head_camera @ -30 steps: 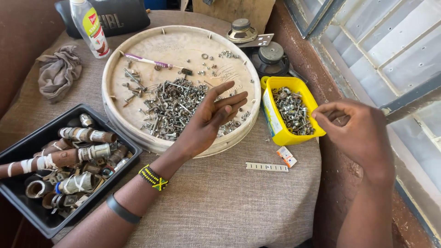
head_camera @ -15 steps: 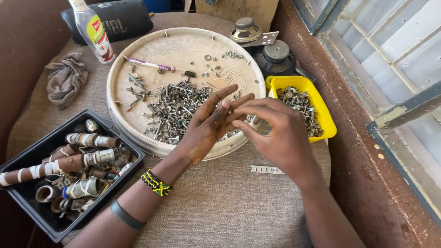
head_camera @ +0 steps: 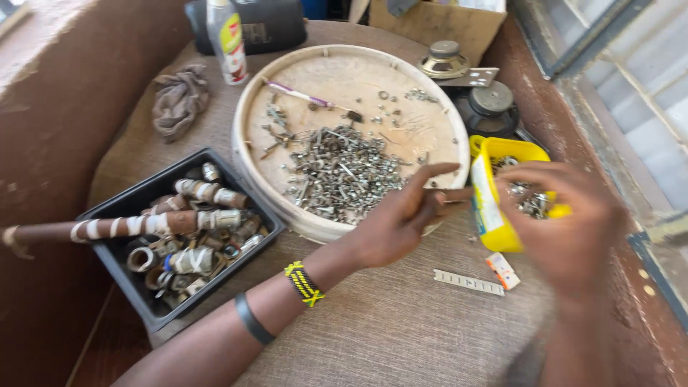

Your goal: Sorting through a large collection of mixed screws, nails, and other small hardware on a tray and placing selected items into a yellow bin.

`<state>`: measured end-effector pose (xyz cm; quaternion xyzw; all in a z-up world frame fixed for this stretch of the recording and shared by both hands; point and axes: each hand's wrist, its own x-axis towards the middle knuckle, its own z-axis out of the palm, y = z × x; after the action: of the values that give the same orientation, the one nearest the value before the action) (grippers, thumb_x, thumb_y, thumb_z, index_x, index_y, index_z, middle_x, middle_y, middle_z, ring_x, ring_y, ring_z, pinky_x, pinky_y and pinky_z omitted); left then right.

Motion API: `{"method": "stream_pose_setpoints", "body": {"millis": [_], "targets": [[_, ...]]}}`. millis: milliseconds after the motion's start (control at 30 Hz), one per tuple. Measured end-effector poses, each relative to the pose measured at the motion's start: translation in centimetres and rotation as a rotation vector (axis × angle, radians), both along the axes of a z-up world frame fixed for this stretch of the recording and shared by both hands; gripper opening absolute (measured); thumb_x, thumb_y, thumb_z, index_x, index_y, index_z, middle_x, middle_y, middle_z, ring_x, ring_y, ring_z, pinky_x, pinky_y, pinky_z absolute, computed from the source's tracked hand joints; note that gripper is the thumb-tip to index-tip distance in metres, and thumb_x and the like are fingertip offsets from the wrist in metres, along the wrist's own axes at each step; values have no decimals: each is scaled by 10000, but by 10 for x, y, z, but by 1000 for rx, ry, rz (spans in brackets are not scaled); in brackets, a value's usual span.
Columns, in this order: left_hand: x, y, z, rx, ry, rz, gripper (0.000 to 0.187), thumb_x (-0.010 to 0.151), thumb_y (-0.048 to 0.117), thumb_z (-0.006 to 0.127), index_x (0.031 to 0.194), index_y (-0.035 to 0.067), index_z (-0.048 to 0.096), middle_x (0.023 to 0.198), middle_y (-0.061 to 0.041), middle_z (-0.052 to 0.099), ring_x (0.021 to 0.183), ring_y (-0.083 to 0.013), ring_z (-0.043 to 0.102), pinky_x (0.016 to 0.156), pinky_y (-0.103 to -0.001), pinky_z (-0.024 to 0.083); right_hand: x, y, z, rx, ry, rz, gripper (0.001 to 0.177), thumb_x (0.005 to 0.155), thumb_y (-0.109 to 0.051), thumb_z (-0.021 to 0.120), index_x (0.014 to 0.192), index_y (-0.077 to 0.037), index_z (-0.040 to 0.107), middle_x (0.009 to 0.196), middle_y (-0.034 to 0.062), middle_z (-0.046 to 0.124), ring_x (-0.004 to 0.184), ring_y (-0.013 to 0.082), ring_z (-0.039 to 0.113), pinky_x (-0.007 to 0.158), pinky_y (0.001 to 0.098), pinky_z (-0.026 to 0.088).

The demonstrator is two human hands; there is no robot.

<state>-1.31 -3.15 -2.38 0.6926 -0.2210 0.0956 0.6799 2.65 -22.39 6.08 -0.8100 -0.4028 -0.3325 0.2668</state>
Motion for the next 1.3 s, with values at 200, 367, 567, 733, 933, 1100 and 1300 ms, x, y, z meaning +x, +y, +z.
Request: {"method": "stream_pose_setpoints", "body": {"millis": [200, 367, 567, 733, 933, 1100, 1300], "targets": [[-5, 1, 3, 187, -190, 116, 368, 1051, 29, 450, 1394, 151, 395, 1288, -56, 738, 1216, -204, 733, 983, -325, 547, 68, -91, -30, -44, 255, -209, 117, 1090, 20, 781, 1200, -17, 794, 990, 120, 686, 881, 172, 594, 879, 325, 481], [-6, 6, 9, 255, -248, 194, 326, 1022, 12, 406, 1325, 131, 427, 1172, -41, 760, 1035, -229, 782, 904, -362, 581, 43, -60, -15, -93, 338, -254, 124, 1064, -67, 761, 1179, -85, 805, 1013, 71, 722, 866, 125, 614, 729, 278, 414], [-3, 12, 12, 136, -244, 434, 328, 962, -66, 411, 1218, 119, 501, 974, -37, 719, 759, -163, 700, 709, -318, 563, 10, 17, 12, -215, 270, 59, 206, 937, -158, 785, 1126, -74, 792, 1152, 56, 779, 1036, 162, 716, 872, 307, 502], [12, 28, 15, -139, -201, 764, 262, 962, -85, 372, 1075, 80, 540, 865, -39, 647, 661, -132, 525, 598, -283, 433, 17, 74, 1, -439, 560, 194, 536, 867, -321, 745, 1359, -124, 661, 1378, 79, 681, 1243, 243, 641, 1052, 429, 458], [16, 32, 5, -8, -177, 917, 281, 870, -55, 425, 1074, 104, 535, 896, -59, 606, 822, -235, 610, 790, -373, 477, 43, 93, -63, -660, 340, 384, 380, 848, -209, 711, 1165, -31, 600, 1149, 178, 636, 1140, 408, 568, 952, 523, 449], [21, 37, -4, 110, -210, 890, 233, 906, -58, 496, 1062, 95, 574, 864, -100, 624, 892, -387, 661, 826, -506, 531, 34, 91, -67, -712, 372, 139, 313, 953, -333, 624, 1201, -162, 707, 1387, 132, 587, 1334, 385, 546, 1013, 550, 502], [25, 51, -3, -128, -78, 791, 287, 978, -118, 354, 1098, 56, 548, 907, -95, 593, 805, -196, 654, 689, -394, 644, 12, 89, -20, -448, 452, 281, 444, 920, -168, 696, 1353, -107, 623, 1486, 226, 504, 1202, 484, 596, 915, 605, 533]]}}
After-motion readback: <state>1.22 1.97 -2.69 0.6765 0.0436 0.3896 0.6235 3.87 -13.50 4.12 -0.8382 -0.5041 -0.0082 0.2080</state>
